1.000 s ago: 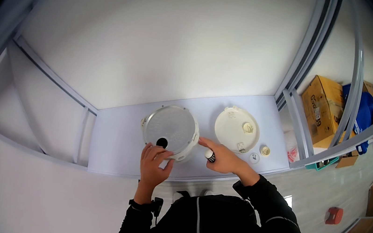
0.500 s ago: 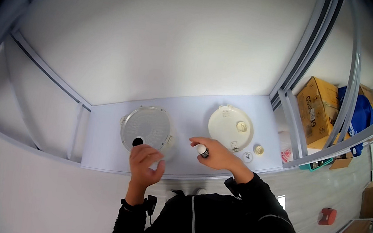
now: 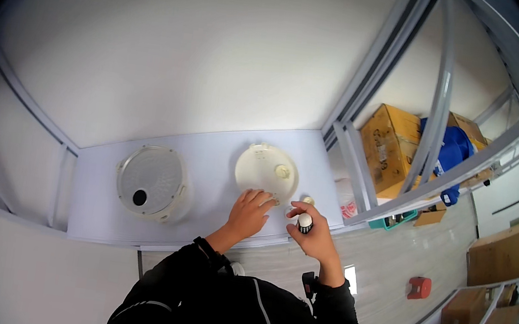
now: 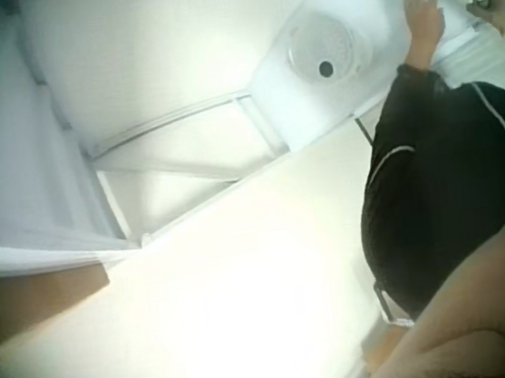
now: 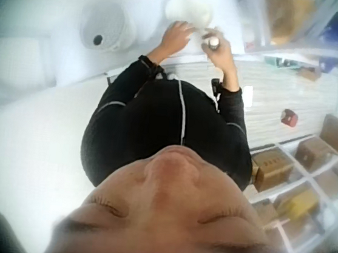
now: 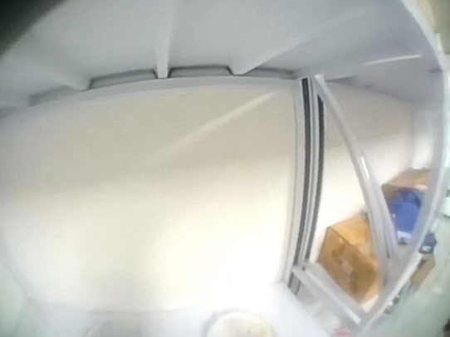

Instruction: The person assembles a white appliance by using a screwdriver to fasten screws into a circular lid and then attaching the lid to a cylindrical container. The person handles the lid, container, and screwdriver throughout the process.

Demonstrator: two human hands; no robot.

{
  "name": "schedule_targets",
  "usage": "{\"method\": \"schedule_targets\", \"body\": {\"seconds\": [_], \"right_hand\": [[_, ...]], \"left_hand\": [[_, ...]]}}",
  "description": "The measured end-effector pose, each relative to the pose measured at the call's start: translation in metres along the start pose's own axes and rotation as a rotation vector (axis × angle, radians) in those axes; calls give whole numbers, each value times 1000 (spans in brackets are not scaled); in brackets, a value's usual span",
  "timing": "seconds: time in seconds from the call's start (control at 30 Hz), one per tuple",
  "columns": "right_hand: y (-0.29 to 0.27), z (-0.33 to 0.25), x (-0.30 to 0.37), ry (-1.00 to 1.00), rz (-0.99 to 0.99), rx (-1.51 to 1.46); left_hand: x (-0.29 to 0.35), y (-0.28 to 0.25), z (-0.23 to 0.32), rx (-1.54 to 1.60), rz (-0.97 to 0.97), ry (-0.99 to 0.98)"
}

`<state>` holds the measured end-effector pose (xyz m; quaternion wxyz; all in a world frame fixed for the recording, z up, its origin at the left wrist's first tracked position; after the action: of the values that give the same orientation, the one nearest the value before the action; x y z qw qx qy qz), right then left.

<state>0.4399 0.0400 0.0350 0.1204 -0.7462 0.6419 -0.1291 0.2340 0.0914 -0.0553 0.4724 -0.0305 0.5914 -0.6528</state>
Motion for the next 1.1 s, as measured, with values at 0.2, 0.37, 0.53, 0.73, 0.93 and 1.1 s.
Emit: {"method": "schedule_targets", "body": {"seconds": [0.2, 0.37, 0.53, 0.73, 0.93, 1.1], "right_hand": [[-29, 17, 41, 56, 150, -13], [-39, 18, 55, 114, 178, -44], [-27, 27, 44, 5, 164, -48], [-2, 45, 19, -75, 207, -133], [36, 2, 7, -561, 261, 119], [62, -46, 17, -757, 136, 119]], "left_hand": [[0, 53, -14, -146, 14, -52], [5, 50, -18, -114, 41, -74], [5, 12, -13, 14, 106, -98], [-2, -56, 21, 76, 202, -8], [20, -125, 54, 391, 254, 13], [52, -161, 72, 542, 370, -89]]}}
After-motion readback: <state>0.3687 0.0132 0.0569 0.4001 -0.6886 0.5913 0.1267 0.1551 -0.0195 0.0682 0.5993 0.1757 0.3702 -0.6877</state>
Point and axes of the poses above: each hand's wrist, its own x-axis away from the middle knuckle, its own y-axis out of the palm, z = x × y, the point moved 3 cm from there along -x, towards the middle knuckle, and after that the axes turned 8 degrees about y, right-handed, at the moved point
